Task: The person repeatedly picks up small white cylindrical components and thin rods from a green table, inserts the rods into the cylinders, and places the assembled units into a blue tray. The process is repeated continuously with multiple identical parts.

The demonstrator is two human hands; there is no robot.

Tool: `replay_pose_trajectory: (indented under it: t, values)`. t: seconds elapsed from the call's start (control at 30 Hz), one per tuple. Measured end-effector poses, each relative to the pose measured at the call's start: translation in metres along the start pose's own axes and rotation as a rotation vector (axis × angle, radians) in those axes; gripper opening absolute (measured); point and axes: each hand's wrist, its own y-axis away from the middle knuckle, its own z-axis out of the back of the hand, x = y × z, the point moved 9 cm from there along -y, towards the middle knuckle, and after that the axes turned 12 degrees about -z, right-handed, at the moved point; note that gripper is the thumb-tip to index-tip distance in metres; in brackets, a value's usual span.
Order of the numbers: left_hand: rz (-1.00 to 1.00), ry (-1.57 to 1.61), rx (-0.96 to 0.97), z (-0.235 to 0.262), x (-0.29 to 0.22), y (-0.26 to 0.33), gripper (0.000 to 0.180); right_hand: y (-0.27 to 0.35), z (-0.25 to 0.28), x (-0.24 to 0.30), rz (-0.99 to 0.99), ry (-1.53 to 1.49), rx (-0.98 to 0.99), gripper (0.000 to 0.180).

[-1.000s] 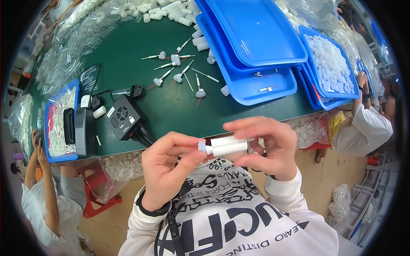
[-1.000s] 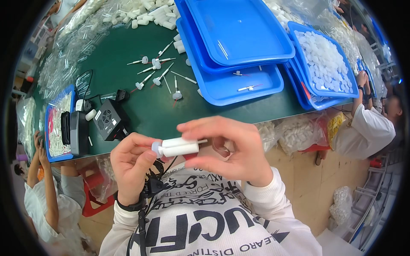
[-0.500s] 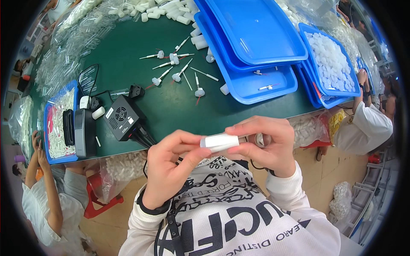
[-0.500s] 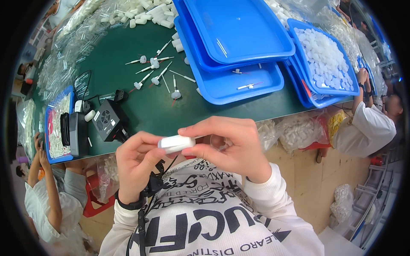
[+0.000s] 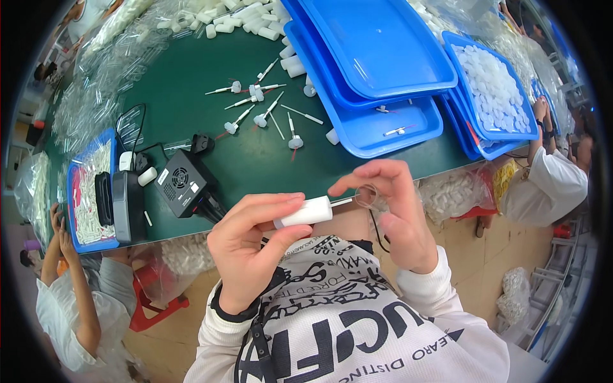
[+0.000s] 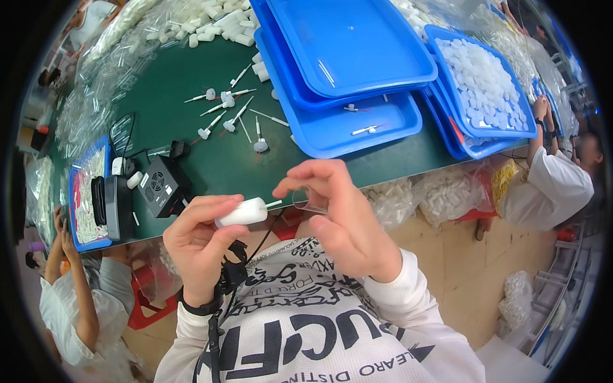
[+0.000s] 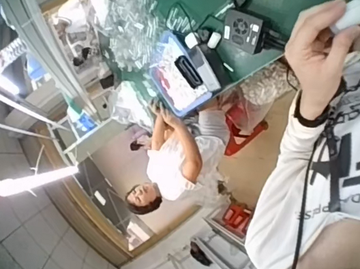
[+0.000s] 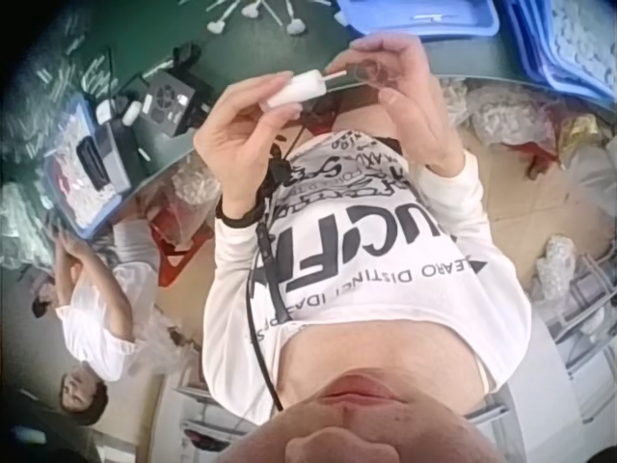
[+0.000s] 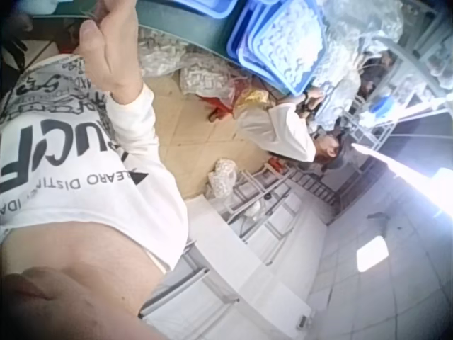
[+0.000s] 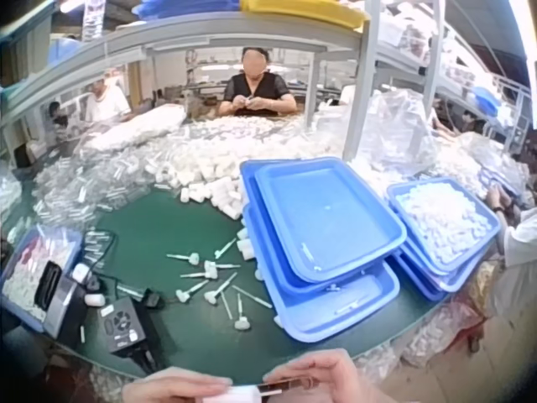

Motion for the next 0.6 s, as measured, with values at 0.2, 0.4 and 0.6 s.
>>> replay_pose_trajectory:
  t: [0.2,0.4,0.6]
  values:
    - [0.082,0.19,-0.093,0.0,0.007,0.003,0.025,0.001,-0.004,0.029,0.16,0.421,-0.016,0.033]
    - [0.07,0.275,-0.115,-0.006,0.01,0.004,0.02,0.0,0.0,0.028,0.209,0.319,-0.087,0.029]
    - [0.129,0.255,-0.143,-0.006,0.018,0.009,0.02,-0.005,-0.002,0.027,0.236,0.463,-0.028,0.026]
